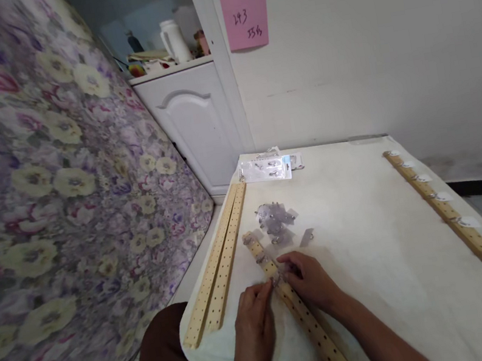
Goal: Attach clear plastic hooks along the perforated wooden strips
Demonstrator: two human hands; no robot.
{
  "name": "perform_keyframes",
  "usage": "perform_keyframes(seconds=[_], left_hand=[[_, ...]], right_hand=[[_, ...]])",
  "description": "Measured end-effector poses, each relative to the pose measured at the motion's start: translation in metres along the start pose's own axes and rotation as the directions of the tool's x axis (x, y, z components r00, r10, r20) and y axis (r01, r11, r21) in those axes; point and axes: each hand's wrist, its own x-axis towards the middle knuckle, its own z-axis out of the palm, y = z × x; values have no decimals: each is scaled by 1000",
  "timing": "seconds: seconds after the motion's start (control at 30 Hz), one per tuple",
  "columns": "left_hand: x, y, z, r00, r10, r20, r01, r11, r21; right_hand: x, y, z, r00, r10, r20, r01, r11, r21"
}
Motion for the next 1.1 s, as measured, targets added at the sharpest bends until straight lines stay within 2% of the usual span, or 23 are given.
perform_keyframes(seconds=[0.7, 1.1], left_hand=[[1, 4, 0, 1000, -1, -2, 1, 997, 75], [2, 8, -4, 1000, -19, 22, 18, 998, 55]], right_hand=[[-2, -3, 0, 1000, -1, -24, 1, 1000, -21], [-2, 1, 2, 999, -18, -40, 17, 1000, -25]])
